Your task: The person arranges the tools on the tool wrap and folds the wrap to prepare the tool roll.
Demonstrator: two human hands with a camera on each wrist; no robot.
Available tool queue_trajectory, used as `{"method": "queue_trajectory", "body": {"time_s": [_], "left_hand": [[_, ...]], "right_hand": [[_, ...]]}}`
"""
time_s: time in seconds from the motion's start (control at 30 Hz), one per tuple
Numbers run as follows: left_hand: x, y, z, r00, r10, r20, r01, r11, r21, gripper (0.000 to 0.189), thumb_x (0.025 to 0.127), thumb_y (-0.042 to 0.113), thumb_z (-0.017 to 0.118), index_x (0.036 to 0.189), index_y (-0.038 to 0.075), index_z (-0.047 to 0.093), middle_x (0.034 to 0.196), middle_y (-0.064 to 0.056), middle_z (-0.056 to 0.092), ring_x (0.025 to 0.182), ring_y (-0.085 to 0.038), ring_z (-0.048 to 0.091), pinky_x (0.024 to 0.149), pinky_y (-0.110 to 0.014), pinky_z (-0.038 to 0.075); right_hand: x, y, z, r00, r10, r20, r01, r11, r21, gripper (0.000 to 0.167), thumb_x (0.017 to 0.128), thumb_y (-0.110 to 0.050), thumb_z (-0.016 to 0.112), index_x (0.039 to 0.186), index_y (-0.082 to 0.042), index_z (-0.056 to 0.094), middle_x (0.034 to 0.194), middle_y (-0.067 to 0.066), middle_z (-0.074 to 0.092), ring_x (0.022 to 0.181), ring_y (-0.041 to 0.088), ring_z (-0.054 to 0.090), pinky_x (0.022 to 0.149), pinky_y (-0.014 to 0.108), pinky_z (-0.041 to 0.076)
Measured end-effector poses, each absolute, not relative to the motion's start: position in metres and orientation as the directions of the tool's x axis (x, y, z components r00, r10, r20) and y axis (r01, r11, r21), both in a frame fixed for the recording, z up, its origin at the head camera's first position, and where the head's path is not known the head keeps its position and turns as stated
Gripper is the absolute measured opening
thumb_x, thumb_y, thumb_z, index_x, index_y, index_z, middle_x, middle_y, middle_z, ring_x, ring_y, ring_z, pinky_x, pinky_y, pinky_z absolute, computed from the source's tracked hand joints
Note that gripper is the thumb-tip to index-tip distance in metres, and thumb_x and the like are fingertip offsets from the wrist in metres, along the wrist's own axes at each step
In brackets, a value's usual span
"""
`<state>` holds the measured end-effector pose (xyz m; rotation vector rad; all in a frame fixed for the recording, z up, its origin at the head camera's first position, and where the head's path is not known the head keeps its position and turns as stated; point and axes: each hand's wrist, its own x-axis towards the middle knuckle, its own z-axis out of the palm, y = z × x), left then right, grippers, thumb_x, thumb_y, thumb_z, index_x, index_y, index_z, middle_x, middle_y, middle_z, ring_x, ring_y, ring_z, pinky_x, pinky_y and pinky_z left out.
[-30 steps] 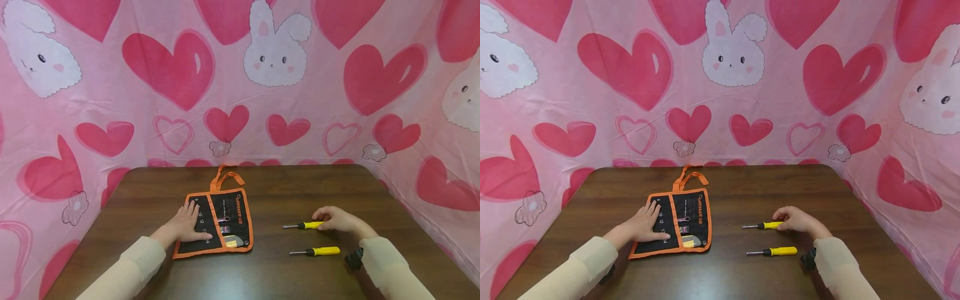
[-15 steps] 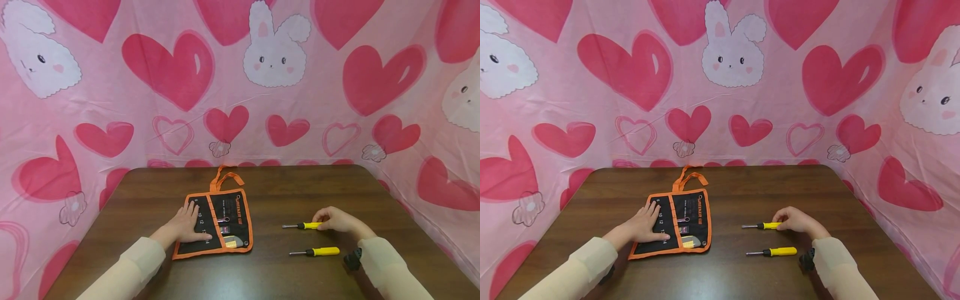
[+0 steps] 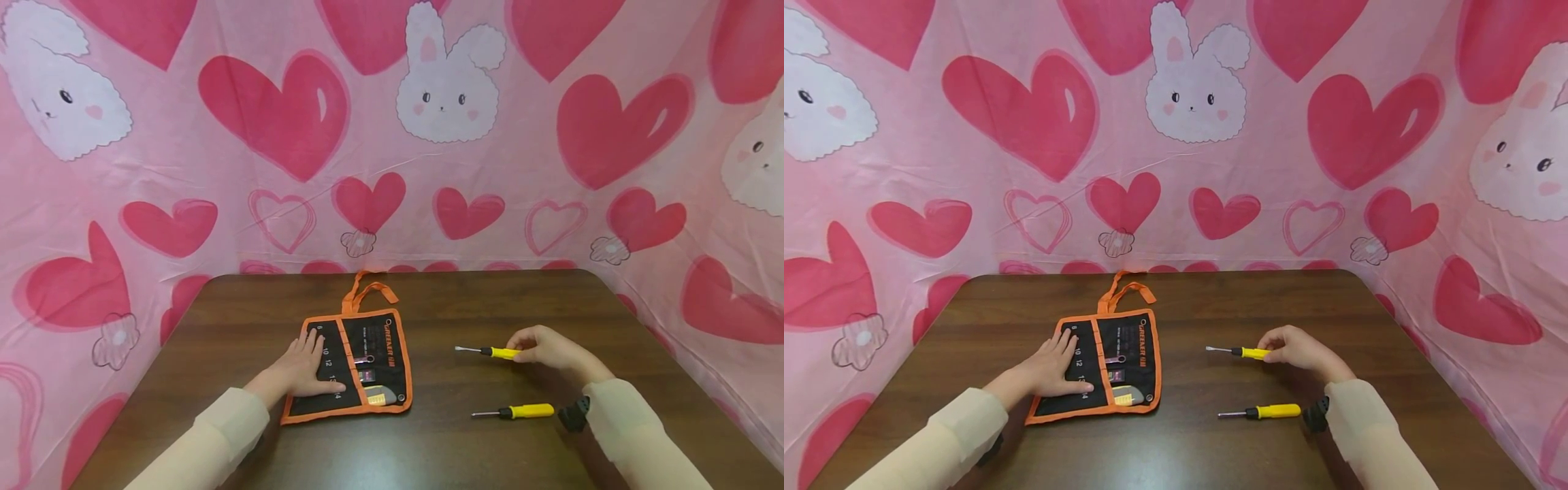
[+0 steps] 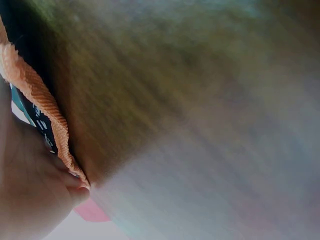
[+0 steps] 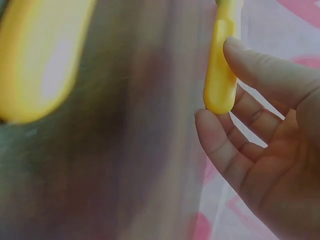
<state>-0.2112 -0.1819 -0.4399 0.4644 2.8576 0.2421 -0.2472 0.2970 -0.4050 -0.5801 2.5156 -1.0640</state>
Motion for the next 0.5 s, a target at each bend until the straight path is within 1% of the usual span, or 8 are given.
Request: {"method": "queue_trajectory", "body": {"time_s": [0.1,0.23,0.37,0.5], "left_hand": [[-0.211,-0.182,-0.439,-0.920,0.337,-0.200,0.298,0.933,0.203,0.119,0.066,0.079,0.053,0.140,-0.010,0.023,0.145,-0.030,0.016,0.134,-0.044,0.009,0.105,-0.054,0.015],[-0.212,-0.183,-0.440,-0.918,0.343,-0.200,0.304,0.931,0.203,0.119,0.067,0.078,0.053,0.140,-0.011,0.023,0.145,-0.031,0.015,0.133,-0.045,0.009,0.105,-0.054,0.014],[-0.211,-0.182,-0.439,-0.916,0.348,-0.198,0.309,0.930,0.200,0.119,0.067,0.078,0.053,0.139,-0.011,0.023,0.145,-0.031,0.016,0.133,-0.045,0.010,0.105,-0.054,0.015],[-0.211,-0.182,-0.439,-0.917,0.348,-0.194,0.311,0.929,0.199,0.118,0.067,0.078,0.053,0.139,-0.012,0.024,0.144,-0.032,0.016,0.133,-0.045,0.011,0.105,-0.054,0.016]], "right_hand": [[-0.251,0.294,-0.398,-0.855,-0.498,-0.143,-0.241,0.626,-0.741,0.009,0.084,-0.011,0.066,0.092,-0.008,0.067,0.087,0.006,0.060,0.079,0.024,0.050,0.073,0.036,0.044],[-0.256,0.288,-0.389,-0.848,-0.523,-0.087,-0.316,0.630,-0.709,0.008,0.085,-0.012,0.066,0.093,-0.010,0.067,0.087,0.004,0.061,0.080,0.024,0.050,0.074,0.037,0.045],[-0.260,0.279,-0.379,-0.856,-0.513,-0.064,-0.335,0.644,-0.688,0.009,0.085,-0.014,0.067,0.094,-0.013,0.067,0.089,0.002,0.061,0.080,0.024,0.051,0.076,0.037,0.046],[-0.264,0.269,-0.370,-0.864,-0.502,-0.028,-0.364,0.663,-0.654,0.011,0.085,-0.016,0.067,0.095,-0.013,0.068,0.089,0.000,0.062,0.081,0.022,0.052,0.077,0.038,0.046]]}}
